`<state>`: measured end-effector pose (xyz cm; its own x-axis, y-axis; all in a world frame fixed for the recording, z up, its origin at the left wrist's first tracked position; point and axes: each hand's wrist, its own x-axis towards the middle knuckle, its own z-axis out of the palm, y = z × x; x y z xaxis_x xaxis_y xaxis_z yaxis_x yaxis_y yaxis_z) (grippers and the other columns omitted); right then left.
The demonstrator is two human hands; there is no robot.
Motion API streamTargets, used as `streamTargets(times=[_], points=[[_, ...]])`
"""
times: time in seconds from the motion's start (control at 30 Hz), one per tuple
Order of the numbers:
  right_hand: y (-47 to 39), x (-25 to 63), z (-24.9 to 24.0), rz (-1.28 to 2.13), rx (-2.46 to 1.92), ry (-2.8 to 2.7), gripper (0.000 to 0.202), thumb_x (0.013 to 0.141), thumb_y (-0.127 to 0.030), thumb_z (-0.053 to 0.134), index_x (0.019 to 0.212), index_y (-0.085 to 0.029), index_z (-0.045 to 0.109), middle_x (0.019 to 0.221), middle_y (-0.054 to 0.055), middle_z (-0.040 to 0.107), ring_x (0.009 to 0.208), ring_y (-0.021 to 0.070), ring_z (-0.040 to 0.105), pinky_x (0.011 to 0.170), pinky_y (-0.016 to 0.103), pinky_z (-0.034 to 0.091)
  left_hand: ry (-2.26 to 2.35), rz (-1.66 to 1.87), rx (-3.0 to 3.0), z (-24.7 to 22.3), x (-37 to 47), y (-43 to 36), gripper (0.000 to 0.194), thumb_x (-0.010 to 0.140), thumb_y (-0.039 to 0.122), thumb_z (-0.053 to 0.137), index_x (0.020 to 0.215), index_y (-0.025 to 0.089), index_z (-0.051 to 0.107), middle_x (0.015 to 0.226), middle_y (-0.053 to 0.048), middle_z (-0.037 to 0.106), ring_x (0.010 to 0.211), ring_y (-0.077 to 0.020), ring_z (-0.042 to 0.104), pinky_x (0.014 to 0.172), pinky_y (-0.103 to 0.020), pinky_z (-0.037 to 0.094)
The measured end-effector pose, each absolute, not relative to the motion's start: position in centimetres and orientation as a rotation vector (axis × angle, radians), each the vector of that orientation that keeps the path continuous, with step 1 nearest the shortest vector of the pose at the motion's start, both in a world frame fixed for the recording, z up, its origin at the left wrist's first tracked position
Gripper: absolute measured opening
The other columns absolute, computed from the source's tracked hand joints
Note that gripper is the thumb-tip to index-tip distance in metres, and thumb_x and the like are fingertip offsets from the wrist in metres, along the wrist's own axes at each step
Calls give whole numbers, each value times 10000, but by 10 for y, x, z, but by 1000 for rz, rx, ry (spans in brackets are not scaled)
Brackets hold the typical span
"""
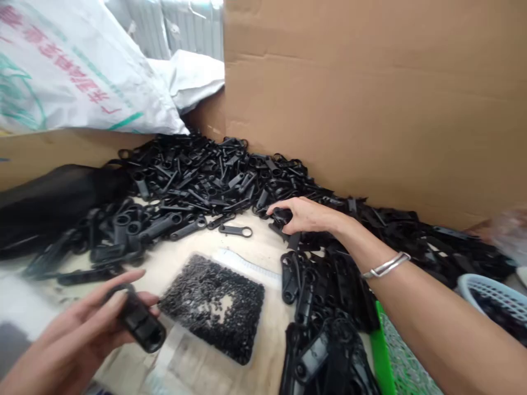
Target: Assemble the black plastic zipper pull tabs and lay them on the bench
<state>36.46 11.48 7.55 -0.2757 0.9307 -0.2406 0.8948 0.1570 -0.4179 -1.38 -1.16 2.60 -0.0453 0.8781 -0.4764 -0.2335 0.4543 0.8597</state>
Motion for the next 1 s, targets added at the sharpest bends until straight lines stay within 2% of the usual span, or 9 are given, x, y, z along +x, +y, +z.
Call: streamTargets(times=[0.17, 0.3, 0.4, 0.5, 0.67, 0.73, 0.9, 1.0], points=[[118, 311, 56, 832, -1708, -2450, 643, 718, -367, 717, 1352, -313, 623, 1108, -31, 741, 989, 239, 688, 864, 315, 535, 1132, 1049, 583, 23, -11, -7, 633, 740, 365, 828, 1295, 183, 583, 1014, -128, 750, 824, -238, 720, 701, -313, 618], [118, 301, 53, 798, -1710, -2530, 645, 657, -300, 755, 1297, -291, 674, 1251, -4, 705, 1131, 283, 654, 984, 358, 492, 1003, 1054, 551, 15, -14, -2, 481, 840, 335, 742, 1265, 165, 593, 1077, -156, 734, 862, -241, 723, 745, -342, 625], [109, 308, 61, 718, -1759, -2516, 526, 740, -307, 684, 1266, -314, 686, 1308, -28, 678, 1187, 271, 633, 1022, 356, 467, 949, 1050, 539, 12, -18, 1, 384, 895, 307, 679, 1236, 151, 594, 1079, -162, 729, 856, -224, 722, 743, -331, 631], [92, 314, 72, 603, -1855, -2466, 425, 845, -348, 587, 1258, -314, 682, 1202, -32, 730, 1089, 252, 681, 945, 340, 503, 909, 1059, 547, 11, -18, 2, 279, 921, 250, 636, 1173, 139, 593, 1085, -160, 724, 846, -207, 723, 745, -315, 631], [63, 303, 69, 352, -2033, -2431, 256, 898, -334, 533, 1016, -310, 759, 880, -20, 772, 842, 241, 714, 747, 309, 508, 865, 1079, 532, 10, -13, 3, 181, 935, 181, 596, 1107, 130, 577, 1124, -159, 707, 864, -199, 726, 781, -321, 629], [58, 291, 57, 236, -2075, -2441, 238, 897, -319, 548, 1021, -320, 751, 896, -9, 761, 847, 239, 704, 738, 307, 492, 848, 1088, 517, 9, -10, 3, 157, 938, 164, 583, 1090, 126, 573, 1144, -160, 697, 868, -197, 724, 789, -330, 627], [63, 252, 25, -11, -2069, -2522, 222, 899, -287, 574, 1065, -294, 722, 1122, 54, 683, 966, 247, 657, 692, 297, 452, 810, 1112, 486, 9, -9, 0, 119, 944, 153, 570, 1060, 125, 570, 1137, -150, 691, 889, -202, 716, 815, -354, 617], [69, 236, 12, -60, -2026, -2573, 183, 852, -210, 615, 996, -243, 722, 1069, 76, 674, 993, 256, 634, 673, 290, 440, 786, 1151, 439, 11, -10, -2, 93, 953, 141, 548, 1044, 127, 564, 1081, -134, 703, 860, -185, 713, 820, -345, 607]])
